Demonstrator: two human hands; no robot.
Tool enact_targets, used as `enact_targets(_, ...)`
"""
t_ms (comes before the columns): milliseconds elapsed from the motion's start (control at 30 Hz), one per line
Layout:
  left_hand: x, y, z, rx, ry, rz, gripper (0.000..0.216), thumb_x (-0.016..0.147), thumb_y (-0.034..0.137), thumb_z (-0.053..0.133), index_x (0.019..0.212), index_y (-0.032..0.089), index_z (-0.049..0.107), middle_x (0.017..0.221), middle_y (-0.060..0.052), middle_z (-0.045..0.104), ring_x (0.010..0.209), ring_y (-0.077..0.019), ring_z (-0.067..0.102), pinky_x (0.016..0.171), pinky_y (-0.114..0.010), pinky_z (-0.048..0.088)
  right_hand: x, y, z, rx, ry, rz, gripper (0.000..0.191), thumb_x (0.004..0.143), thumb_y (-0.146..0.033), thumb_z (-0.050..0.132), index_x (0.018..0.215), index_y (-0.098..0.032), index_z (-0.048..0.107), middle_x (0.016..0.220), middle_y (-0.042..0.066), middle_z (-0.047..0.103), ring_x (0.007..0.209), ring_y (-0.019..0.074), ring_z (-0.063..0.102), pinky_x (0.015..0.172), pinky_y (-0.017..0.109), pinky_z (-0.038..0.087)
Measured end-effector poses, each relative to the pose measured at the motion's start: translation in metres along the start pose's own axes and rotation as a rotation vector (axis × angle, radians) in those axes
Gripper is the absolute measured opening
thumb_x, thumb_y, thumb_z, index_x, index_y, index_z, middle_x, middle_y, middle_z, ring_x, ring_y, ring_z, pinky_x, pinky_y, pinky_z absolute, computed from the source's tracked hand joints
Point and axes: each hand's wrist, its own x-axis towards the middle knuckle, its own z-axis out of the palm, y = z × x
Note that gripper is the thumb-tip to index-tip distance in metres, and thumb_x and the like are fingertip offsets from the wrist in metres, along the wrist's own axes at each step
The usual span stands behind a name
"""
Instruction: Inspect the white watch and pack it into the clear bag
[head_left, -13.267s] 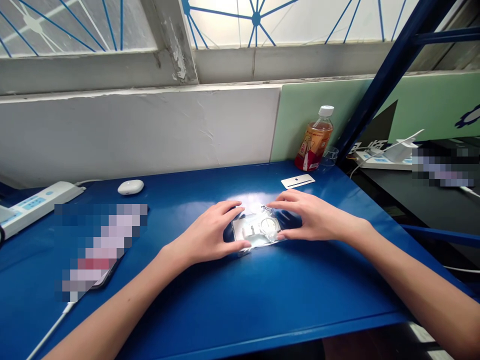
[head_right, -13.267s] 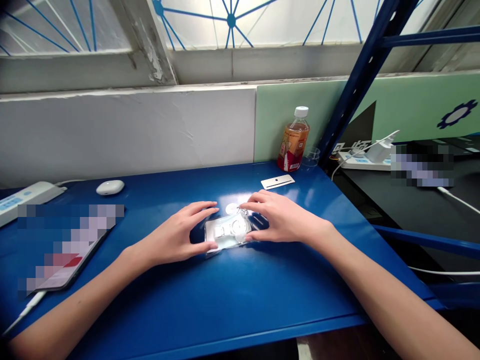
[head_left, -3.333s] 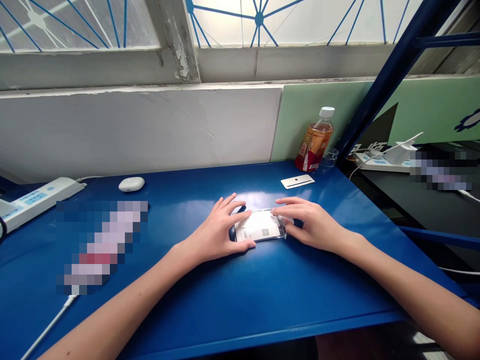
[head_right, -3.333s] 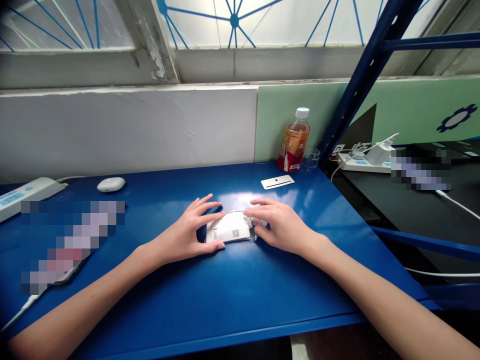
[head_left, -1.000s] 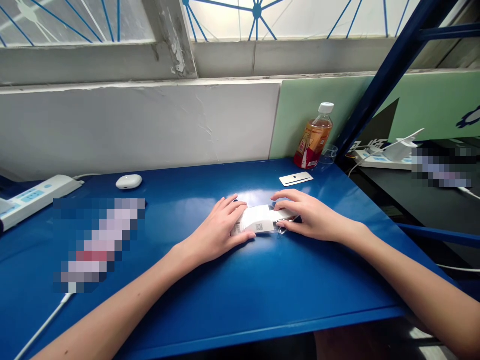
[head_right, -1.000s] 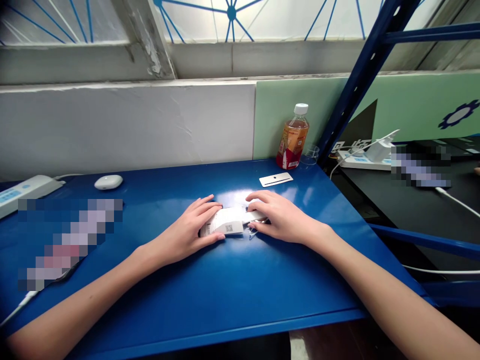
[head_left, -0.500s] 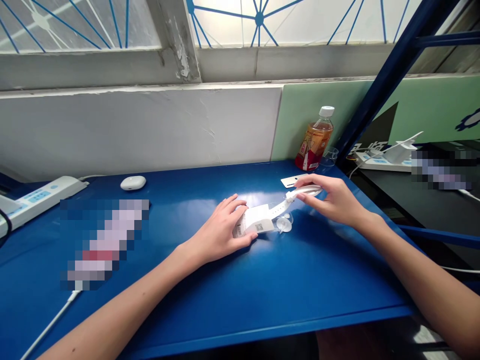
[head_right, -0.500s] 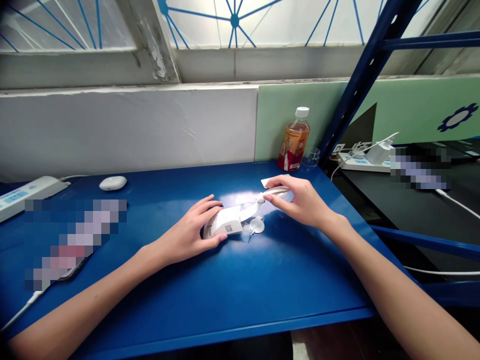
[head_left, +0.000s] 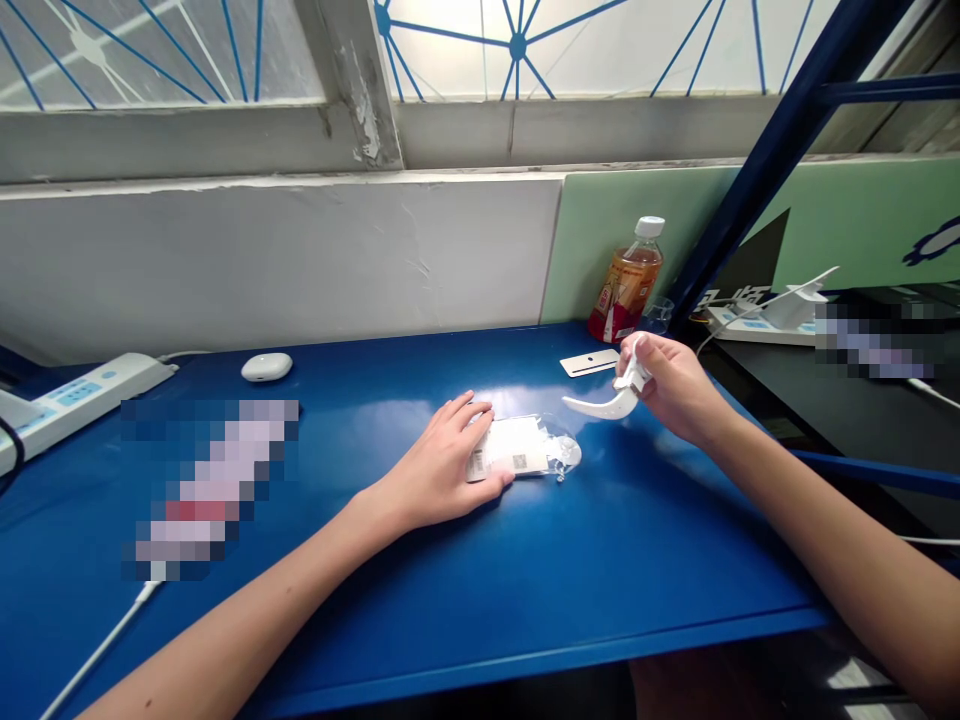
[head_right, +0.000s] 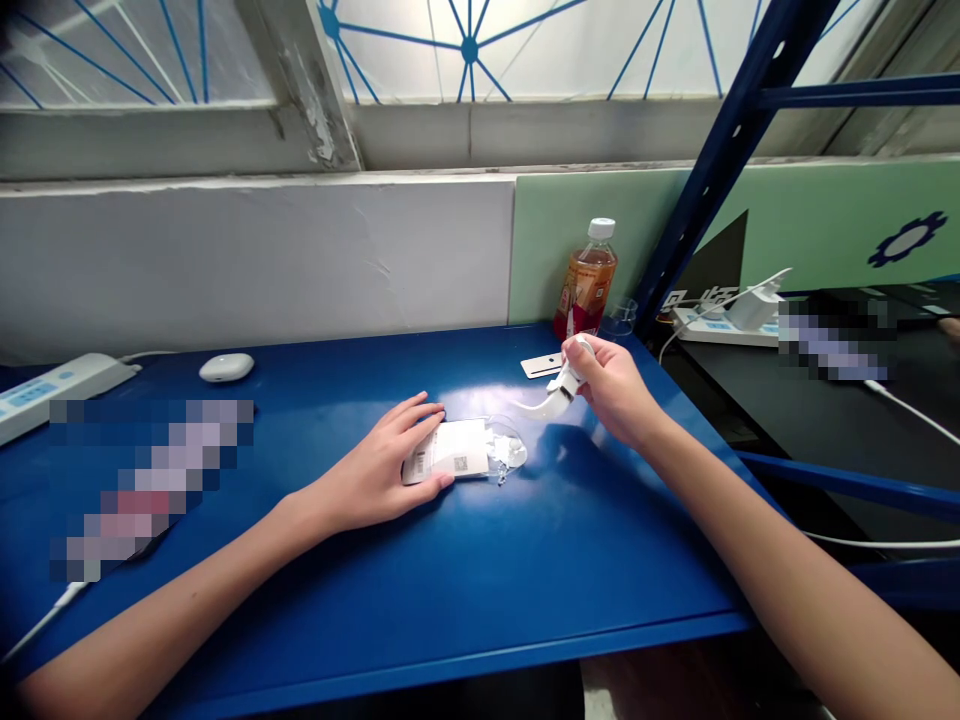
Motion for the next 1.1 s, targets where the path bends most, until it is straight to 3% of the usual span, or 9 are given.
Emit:
enact_targets(200,0.002,0.003,-0.008,-0.012,0.007,-0.038,0.075,0.090,0.054,0.058,0.147,0.008,0.040,0.154,-0.022,0.039,0.147,-0.0391,0.025,0.116,-0.058,0.030,-0.004,-0.006,0.010,0.157,-0.147,0.165,0.029,0.081,-0.048,0.070,0.078,-0.021,0.061,0.067,-0.002,0.054,0.055,0.0129,0.049,0.055,0.026,0.046)
enact_targets(433,0.008,0.022,-0.020,-0.269,0.191,0.118,0.042,0.094,0.037,0.058,0.131,0.016,0.057,0.140,-0.014,0.057,0.138,-0.0303,0.045,0.114,-0.047,0.038,-0.013,-0.014,0.030,0.213,-0.183,0.179,0.026,0.071,-0.044,0.076,0.080,-0.021,0.069,0.070,0.001,0.059,0.061,0.0157,0.053,0.061,0.030,0.051)
enact_targets(567,0.012,0.046,-0.021,-0.517,0.200,0.150,0.035,0.094,0.034,0.058,0.126,0.019,0.061,0.129,-0.011,0.065,0.121,-0.0289,0.060,0.105,-0.043,0.046,-0.010,-0.023,0.052,0.253,-0.214,0.185,0.026,0.076,-0.045,0.073,0.083,-0.020,0.073,0.073,0.001,0.064,0.063,0.0148,0.056,0.062,0.029,0.051)
enact_targets(700,0.023,0.063,-0.018,-0.929,0.144,-0.100,0.030,0.097,0.041,0.054,0.098,0.016,0.070,0.091,-0.007,0.073,0.086,-0.0230,0.070,0.083,-0.034,0.054,0.006,-0.026,0.080,0.293,-0.243,0.113,0.025,0.081,-0.044,0.072,0.084,-0.020,0.073,0.067,-0.002,0.061,0.057,0.0112,0.053,0.056,0.025,0.048)
enact_targets(800,0.033,0.065,-0.012,-1.311,0.090,-0.233,0.036,0.095,0.046,0.056,0.097,0.012,0.068,0.075,-0.005,0.071,0.060,-0.0157,0.067,0.072,-0.032,0.055,0.021,-0.022,0.100,0.374,-0.179,0.075,0.021,0.079,-0.039,0.074,0.076,-0.018,0.071,0.075,0.000,0.066,0.065,0.0109,0.058,0.061,0.022,0.050)
enact_targets(900,0.038,0.059,-0.005,-1.625,0.061,-0.330,0.034,0.098,0.042,0.053,0.097,0.010,0.066,0.076,-0.007,0.071,0.064,-0.0169,0.069,0.071,-0.032,0.056,0.029,-0.014,0.112,0.491,-0.208,0.148,0.020,0.082,-0.039,0.067,0.084,-0.020,0.070,0.092,0.004,0.073,0.086,0.0158,0.067,0.079,0.025,0.055)
enact_targets(1000,0.037,0.053,0.000,-1.796,0.036,-0.380,0.030,0.098,0.036,0.053,0.094,0.009,0.065,0.079,-0.009,0.072,0.066,-0.0188,0.072,0.074,-0.034,0.057,0.026,-0.007,0.115,0.614,-0.390,0.252,0.028,0.092,-0.044,0.049,0.098,-0.022,0.066,0.111,0.005,0.074,0.107,0.0190,0.067,0.100,0.035,0.050)
enact_targets(1100,0.032,0.051,0.002,-1.870,-0.026,-0.376,0.030,0.099,0.035,0.053,0.096,0.009,0.066,0.083,-0.011,0.073,0.070,-0.0210,0.073,0.077,-0.038,0.057,0.018,-0.006,0.111,0.622,-0.543,0.321,0.038,0.096,-0.040,0.037,0.120,-0.023,0.061,0.131,0.005,0.066,0.120,0.0196,0.063,0.108,0.039,0.044)
